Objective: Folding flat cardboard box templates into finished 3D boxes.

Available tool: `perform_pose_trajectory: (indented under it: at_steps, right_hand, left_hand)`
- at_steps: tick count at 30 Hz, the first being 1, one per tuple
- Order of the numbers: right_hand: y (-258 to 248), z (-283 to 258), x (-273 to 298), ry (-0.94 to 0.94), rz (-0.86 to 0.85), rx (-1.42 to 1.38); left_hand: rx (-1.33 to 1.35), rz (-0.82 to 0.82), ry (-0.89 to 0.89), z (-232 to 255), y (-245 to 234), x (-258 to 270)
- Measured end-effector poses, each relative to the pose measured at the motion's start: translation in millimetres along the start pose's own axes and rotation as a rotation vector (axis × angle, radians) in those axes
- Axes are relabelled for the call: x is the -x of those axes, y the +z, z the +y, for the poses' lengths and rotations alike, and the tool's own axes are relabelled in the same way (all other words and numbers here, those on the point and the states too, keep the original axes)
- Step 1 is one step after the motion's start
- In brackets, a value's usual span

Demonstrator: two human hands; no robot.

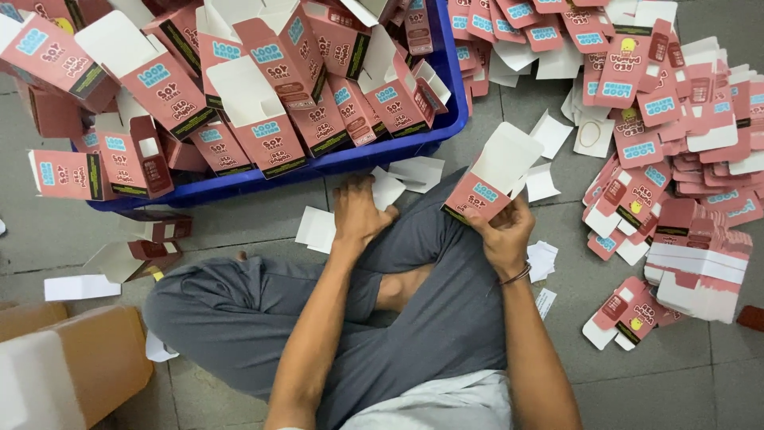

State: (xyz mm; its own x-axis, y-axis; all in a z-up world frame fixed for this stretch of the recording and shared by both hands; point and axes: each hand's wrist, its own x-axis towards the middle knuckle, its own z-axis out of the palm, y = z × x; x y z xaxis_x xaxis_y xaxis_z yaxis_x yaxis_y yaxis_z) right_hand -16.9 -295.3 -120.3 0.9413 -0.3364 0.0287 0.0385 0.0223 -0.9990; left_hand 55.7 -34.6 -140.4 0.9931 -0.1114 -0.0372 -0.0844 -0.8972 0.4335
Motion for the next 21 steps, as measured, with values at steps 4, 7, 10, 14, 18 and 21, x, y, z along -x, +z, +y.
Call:
perform_pose_trajectory:
  at_steps: [4,7,10,14,18,21]
  right_hand:
    - [0.5,-3.9,-1.9,0.006,-0.001,-0.003]
    - [2.0,-10.1,-1.4,0.010,-0.026,0.002]
    - [2.5,-15.5,-1.9,-0.001,-0.051,0.037]
    - [1.9,-11.9,-2.3,-0.013,-0.045,0.043]
    - [-1.9,-0.8,-3.1,-0.031,-0.043,0.059]
    - [-2.9,-1.1,-2.2,-0.005,-0.024,0.085]
  left_hand:
    - [0.036,-0.147,-0.001,2.9,-41.3,14.0]
    - [0.130,-0.258,-0.018,0.1,-64.4,25.5]
    - [0.084,-0.371,-0.014,-13.6,-56.5,35.6]
    - [0.392,-0.450,-0.123,-14.3,-67.3,36.0]
    - [0.430,-0.549,-0.140,-29.1,-57.9,32.6]
    - [0.606,-0.539,-0.131,-23.8,-79.9,31.7]
